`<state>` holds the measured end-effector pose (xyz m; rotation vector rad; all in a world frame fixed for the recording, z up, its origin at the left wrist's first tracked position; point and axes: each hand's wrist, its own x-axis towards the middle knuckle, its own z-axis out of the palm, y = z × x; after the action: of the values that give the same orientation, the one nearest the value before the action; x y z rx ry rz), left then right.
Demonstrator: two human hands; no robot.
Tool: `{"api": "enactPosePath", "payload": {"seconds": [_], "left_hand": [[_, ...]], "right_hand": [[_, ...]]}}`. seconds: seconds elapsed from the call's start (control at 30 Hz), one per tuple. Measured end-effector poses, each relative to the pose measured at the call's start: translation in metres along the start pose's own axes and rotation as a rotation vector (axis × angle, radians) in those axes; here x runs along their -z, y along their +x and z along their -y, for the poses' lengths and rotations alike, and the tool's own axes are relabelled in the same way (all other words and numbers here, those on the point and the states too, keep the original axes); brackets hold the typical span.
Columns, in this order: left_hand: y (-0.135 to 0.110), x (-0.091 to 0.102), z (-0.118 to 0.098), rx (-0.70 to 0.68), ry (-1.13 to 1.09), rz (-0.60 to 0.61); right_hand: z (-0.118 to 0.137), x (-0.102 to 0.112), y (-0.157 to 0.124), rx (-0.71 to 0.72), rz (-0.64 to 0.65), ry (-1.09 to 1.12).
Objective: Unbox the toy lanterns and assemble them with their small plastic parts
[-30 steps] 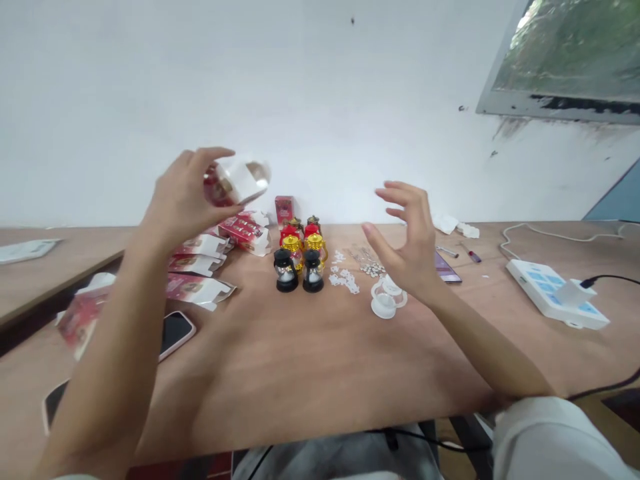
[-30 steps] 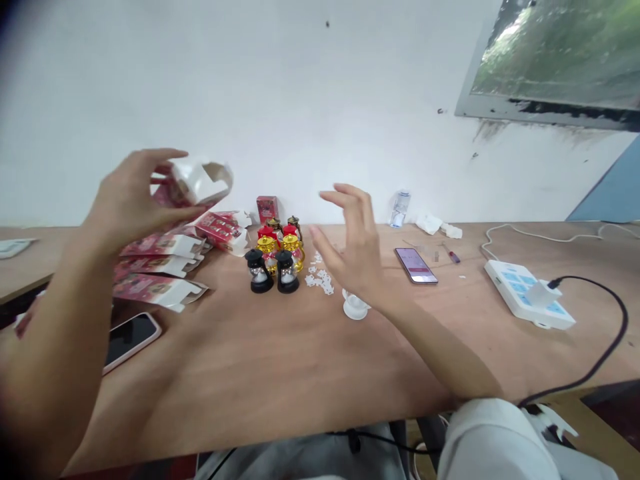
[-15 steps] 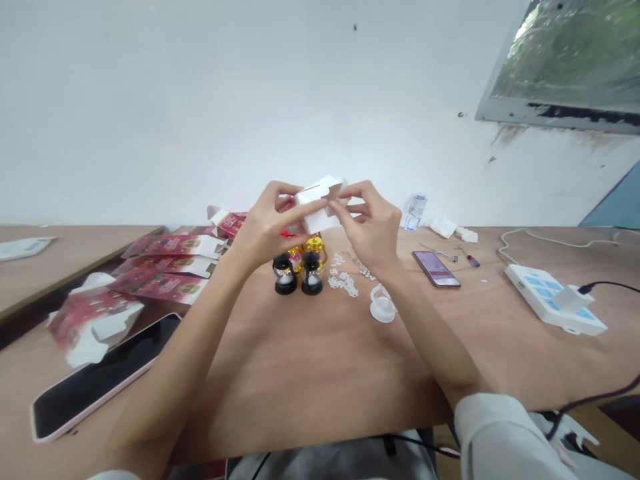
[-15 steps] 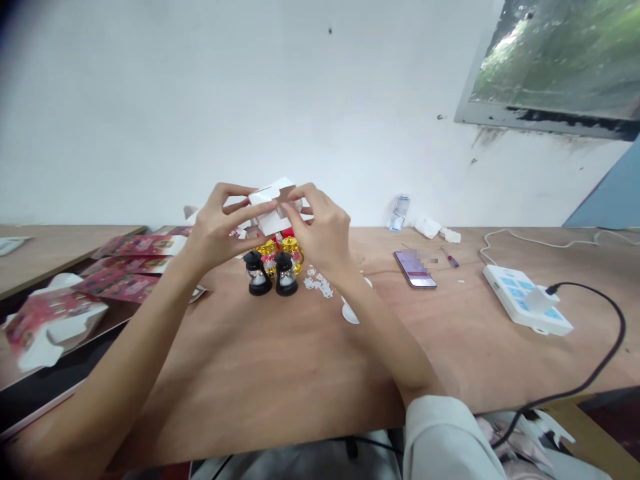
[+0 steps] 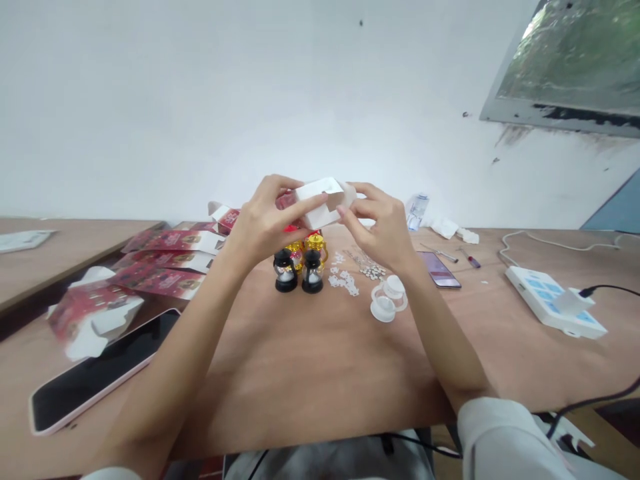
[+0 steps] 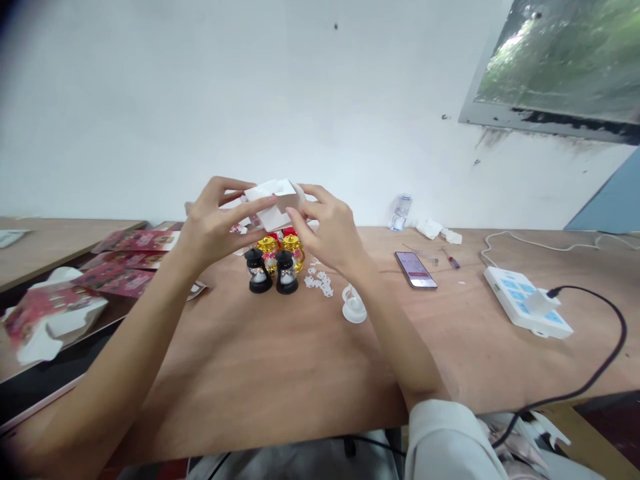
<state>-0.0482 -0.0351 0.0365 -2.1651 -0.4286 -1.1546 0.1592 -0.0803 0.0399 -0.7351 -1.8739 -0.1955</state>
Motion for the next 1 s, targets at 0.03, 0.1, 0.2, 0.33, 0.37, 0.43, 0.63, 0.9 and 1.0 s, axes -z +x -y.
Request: {"api": "enactPosePath", "payload": {"seconds": [0.03, 0.1, 0.2, 0.33, 0.37, 0.43, 0.63, 0.9, 1.0], "left_hand": [[0.000, -0.001, -0.001, -0.001, -0.008, 0.001], [-0.001, -0.004, -0.003, -0.011, -0.004, -0.001], [0.001, -0.006, -0.006, -0.057, 0.028, -0.016], [0.005, -0.003, -0.008, -0.102, 0.019, -0.037], [0.005, -0.002, -0.008, -0.107, 0.022, -0.037], [0.004, -0.002, -0.009, -0.106, 0.043, -0.031], [-0.003, -0.012, -0.008, 0.017, 0.015, -0.016], [-0.003, -0.019, -0.017, 0.080, -0.157, -0.200], [-0.002, -0.019, -0.020, 0.092, -0.119, -0.195]], "right_hand": [[-0.002, -0.002, 0.000, -0.015, -0.028, -0.008], [-0.006, -0.006, -0.001, -0.044, -0.071, -0.020], [-0.013, -0.005, -0.001, -0.066, -0.083, -0.030], [-0.016, 0.001, 0.000, -0.098, 0.007, 0.033], [-0.016, 0.002, 0.000, -0.107, 0.030, 0.057], [-0.014, 0.002, 0.000, -0.126, 0.049, 0.092], [-0.003, -0.001, -0.002, -0.208, 0.008, 0.248], [0.001, 0.002, -0.001, -0.294, 0.045, 0.525], [0.002, 0.005, 0.000, -0.281, 0.035, 0.527]]}}
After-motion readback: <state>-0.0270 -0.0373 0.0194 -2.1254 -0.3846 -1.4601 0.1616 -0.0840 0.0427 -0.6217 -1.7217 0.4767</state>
